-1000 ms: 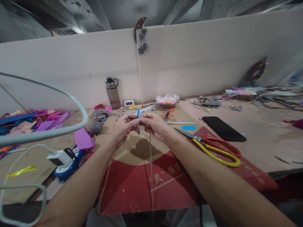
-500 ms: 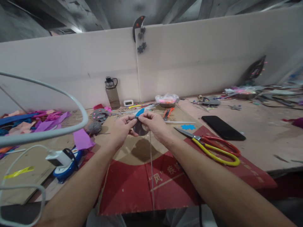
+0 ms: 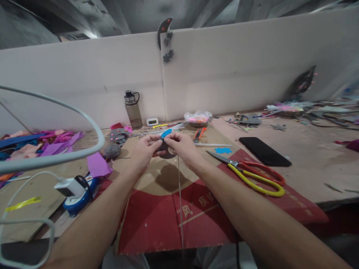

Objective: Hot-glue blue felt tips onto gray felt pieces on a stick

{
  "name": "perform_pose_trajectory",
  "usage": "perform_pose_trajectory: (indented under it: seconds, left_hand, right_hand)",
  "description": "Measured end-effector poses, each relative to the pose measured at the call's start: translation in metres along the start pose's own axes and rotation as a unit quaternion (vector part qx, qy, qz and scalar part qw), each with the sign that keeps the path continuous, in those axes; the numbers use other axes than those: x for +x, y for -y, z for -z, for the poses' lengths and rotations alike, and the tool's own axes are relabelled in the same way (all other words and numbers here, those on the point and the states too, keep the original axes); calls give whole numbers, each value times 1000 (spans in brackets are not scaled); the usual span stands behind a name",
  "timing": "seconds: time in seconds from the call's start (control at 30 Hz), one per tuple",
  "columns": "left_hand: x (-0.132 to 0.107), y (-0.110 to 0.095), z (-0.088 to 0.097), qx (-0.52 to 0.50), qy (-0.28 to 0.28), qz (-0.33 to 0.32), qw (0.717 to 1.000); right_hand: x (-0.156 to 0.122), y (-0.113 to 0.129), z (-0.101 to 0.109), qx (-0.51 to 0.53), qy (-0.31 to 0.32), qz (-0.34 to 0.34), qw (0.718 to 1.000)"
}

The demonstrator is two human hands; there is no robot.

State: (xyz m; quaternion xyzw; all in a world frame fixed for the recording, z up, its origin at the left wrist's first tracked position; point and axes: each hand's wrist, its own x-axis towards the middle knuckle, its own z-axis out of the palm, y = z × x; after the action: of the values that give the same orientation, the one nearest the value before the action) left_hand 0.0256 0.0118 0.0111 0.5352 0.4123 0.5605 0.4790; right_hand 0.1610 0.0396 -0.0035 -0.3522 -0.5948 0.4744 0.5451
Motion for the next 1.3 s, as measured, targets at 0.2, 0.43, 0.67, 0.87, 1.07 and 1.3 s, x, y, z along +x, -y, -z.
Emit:
perform_pose_trajectory:
  seconds: [0.2,0.43,0.67,0.87,1.07,1.3]
  left_hand:
    - [1,1,1,-6,-31,-8,999]
    - [7,3,10,-36,-98,-34,994]
    - [23,-1,40,-75,-206,-81,972]
    - [32,-1,58,-102,-240,-117,958]
    - [32,-1,56,-100,-233,-125,959]
    - [27,-3,48,-104,-205,-105,967]
  right_hand:
    - [-4,2,-3,-34,15,23,999]
    - [-9,3,-7,-71,64,57,994]
    - [-14,3,-7,-156,152,32,975]
    - [-8,21,29,-505,143,-14,851]
    - [5,-1,51,-654,104,-125,739]
    - [9,-29,46,-527,25,-120,841]
